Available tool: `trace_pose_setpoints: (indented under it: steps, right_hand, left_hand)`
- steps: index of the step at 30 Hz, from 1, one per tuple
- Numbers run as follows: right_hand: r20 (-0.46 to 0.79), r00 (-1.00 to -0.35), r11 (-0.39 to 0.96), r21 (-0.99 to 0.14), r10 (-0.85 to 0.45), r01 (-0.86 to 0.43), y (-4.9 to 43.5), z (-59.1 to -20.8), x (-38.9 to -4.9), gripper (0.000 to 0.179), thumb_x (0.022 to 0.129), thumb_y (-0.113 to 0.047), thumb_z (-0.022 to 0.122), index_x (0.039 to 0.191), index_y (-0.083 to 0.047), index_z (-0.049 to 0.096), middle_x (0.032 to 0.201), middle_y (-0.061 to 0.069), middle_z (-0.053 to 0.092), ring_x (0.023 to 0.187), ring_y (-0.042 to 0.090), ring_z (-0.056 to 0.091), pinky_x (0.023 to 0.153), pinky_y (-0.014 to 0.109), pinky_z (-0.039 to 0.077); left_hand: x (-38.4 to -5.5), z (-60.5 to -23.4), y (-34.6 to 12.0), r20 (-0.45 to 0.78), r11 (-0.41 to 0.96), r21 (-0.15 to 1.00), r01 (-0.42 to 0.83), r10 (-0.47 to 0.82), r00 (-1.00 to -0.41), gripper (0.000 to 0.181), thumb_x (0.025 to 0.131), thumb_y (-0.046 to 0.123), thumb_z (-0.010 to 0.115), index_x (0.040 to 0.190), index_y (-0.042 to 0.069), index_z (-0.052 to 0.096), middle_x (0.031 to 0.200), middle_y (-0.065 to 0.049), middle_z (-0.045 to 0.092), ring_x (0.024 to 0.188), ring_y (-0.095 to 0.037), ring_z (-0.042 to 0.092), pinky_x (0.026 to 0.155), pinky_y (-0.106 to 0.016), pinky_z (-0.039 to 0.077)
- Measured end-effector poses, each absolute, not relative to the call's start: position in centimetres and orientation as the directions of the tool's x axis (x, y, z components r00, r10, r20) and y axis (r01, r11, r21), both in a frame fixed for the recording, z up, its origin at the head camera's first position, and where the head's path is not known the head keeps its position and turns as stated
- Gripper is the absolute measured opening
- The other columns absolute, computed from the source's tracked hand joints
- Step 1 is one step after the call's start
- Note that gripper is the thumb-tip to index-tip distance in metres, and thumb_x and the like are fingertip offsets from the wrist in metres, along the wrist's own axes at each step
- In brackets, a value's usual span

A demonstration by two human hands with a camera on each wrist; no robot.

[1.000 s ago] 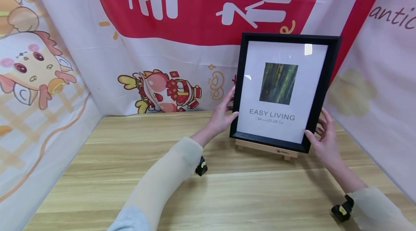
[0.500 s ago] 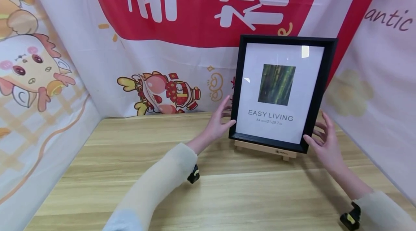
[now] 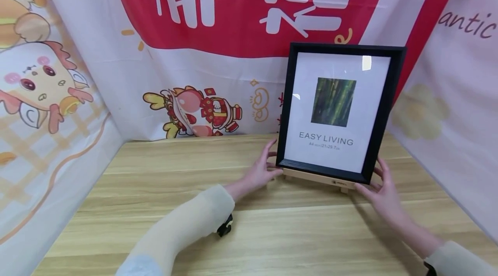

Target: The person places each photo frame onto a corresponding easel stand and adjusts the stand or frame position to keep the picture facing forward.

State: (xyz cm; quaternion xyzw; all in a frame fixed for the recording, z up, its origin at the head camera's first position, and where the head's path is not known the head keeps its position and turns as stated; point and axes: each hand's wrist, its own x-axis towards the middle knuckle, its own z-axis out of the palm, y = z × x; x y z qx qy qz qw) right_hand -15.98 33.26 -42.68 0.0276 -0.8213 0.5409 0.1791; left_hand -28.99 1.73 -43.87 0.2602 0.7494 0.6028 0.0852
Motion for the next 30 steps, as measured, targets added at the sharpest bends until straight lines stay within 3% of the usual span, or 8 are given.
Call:
trace_pose_setpoints:
  steps: [3, 6, 10, 17, 30]
  right_hand:
    - [0.31, -0.939, 0.397, -0.888, 0.148, -0.23, 33.0, -43.2, -16.2, 0.097, 0.086, 0.012, 0.065, 0.155, -0.01, 0.0, 0.135, 0.039, 0.026, 0.087, 0.005, 0.061, 0.072, 0.012, 0.052]
    - [0.307, -0.94, 0.367, -0.9, 0.149, -0.235, 32.7, -43.4, -16.4, 0.097, 0.086, 0.015, 0.062, 0.155, -0.011, -0.001, 0.133, 0.038, 0.027, 0.083, -0.007, 0.057, 0.072, 0.012, 0.052]
    - [0.312, -0.937, 0.363, -0.901, 0.159, -0.238, 32.4, -43.3, -16.5, 0.097, 0.086, 0.017, 0.06, 0.155, -0.012, -0.001, 0.131, 0.037, 0.029, 0.082, -0.006, 0.058, 0.07, 0.013, 0.053]
    - [0.294, -0.943, 0.348, -0.91, 0.157, -0.226, 32.0, -43.3, -16.7, 0.097, 0.087, 0.018, 0.059, 0.155, -0.013, -0.002, 0.132, 0.036, 0.028, 0.082, -0.005, 0.059, 0.072, 0.015, 0.054]
    - [0.261, -0.956, 0.361, -0.911, 0.136, -0.197, 31.2, -43.2, -17.1, 0.097, 0.088, 0.015, 0.059, 0.156, -0.014, -0.003, 0.134, 0.037, 0.028, 0.085, 0.003, 0.061, 0.071, 0.018, 0.055]
  left_hand:
    - [-28.7, -43.9, 2.1, 0.173, 0.148, 0.95, 0.276, 0.485, -0.857, 0.103, 0.081, -0.008, 0.071, 0.154, 0.035, 0.013, 0.143, -0.023, 0.04, 0.102, -0.032, 0.063, 0.077, -0.032, 0.058]
    - [-28.6, -43.9, 2.4, 0.179, 0.161, 0.945, 0.285, 0.476, -0.861, 0.103, 0.081, -0.009, 0.071, 0.156, 0.029, 0.011, 0.141, -0.024, 0.041, 0.103, -0.032, 0.062, 0.08, -0.03, 0.056]
    - [-28.4, -43.9, 2.6, 0.181, 0.146, 0.95, 0.277, 0.466, -0.866, 0.103, 0.081, -0.012, 0.069, 0.156, 0.027, 0.011, 0.139, -0.025, 0.041, 0.106, -0.034, 0.061, 0.083, -0.03, 0.055]
    - [-28.3, -43.8, 2.4, 0.145, 0.129, 0.966, 0.223, 0.443, -0.885, 0.104, 0.082, -0.012, 0.069, 0.153, 0.04, 0.013, 0.139, -0.024, 0.041, 0.111, -0.036, 0.058, 0.079, -0.031, 0.057]
    - [-27.5, -43.7, 1.2, 0.112, 0.127, 0.975, 0.183, 0.432, -0.895, 0.104, 0.084, -0.01, 0.067, 0.151, 0.047, 0.011, 0.139, -0.022, 0.042, 0.11, -0.034, 0.059, 0.074, -0.035, 0.059]
